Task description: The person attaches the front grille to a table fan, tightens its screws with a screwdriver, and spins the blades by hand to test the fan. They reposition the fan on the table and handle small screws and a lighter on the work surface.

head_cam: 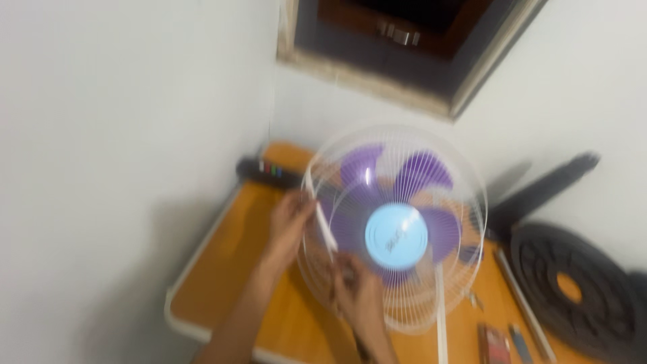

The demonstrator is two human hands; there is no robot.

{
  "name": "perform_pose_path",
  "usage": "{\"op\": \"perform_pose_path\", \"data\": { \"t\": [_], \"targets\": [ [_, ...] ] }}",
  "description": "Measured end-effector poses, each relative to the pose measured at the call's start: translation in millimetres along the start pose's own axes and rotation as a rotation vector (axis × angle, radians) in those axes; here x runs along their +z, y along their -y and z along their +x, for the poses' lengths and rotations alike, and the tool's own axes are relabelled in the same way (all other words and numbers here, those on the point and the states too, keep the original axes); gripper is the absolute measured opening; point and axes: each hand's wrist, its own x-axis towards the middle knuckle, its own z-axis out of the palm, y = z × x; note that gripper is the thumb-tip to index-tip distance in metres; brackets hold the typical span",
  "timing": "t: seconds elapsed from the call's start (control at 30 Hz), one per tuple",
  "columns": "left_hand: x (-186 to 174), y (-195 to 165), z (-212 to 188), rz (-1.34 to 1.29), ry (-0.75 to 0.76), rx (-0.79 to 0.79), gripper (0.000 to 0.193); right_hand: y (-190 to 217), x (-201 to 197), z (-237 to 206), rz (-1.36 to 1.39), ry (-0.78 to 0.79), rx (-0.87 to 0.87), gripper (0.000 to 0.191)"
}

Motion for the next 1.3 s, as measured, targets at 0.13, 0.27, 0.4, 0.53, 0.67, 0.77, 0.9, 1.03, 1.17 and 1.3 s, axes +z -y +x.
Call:
{"op": "perform_pose_path", "data": {
  "t": [0.13, 0.27, 0.4, 0.53, 0.67, 0.77, 0.9, 1.03, 1.17, 1.3],
  "targets": [
    [-10, 10, 0, -0.097, 0.079, 0.012, 0.023, -16, -5, -3, 0.230, 0.028, -0.095, 0.023],
    [-15, 3, -8, -0.045, 0.154, 0.019, 0.023, -22, -7, 0, 0.297, 0.069, 0.105, 0.023],
    [-8, -13, -19, -0.051, 0.198, -0.014, 0.026, -17, -10, 0, 0.335, 0.147, 0.070, 0.024],
    [-4, -21, -23, 0.003, 0.177, -0.030, 0.028, -15, -8, 0, 0.328, 0.131, 0.077, 0.028],
    [-6, -17, -27, 0.040, 0.182, -0.003, 0.030, -20, -11, 3, 0.303, 0.225, 0.083, 0.030],
    [-10, -15, -29, 0.048, 0.181, -0.020, 0.031, -20, -17, 8, 0.299, 0.301, 0.121, 0.029],
    [-15, -17, -30, 0.058, 0.196, -0.030, 0.031, -15, -20, 10, 0.235, 0.274, 0.155, 0.028],
    [-15, -20, -30, 0.037, 0.213, -0.019, 0.031, -13, -19, 8, 0.094, 0.204, 0.072, 0.027],
    [-12, -25, -35, 0.077, 0.205, -0.026, 0.037, -11, -16, 7, 0.055, 0.156, 0.069, 0.024],
    [-7, -26, -39, 0.081, 0.211, -0.026, 0.043, -8, -10, 5, 0.009, 0.103, 0.078, 0.022]
  ]
}}
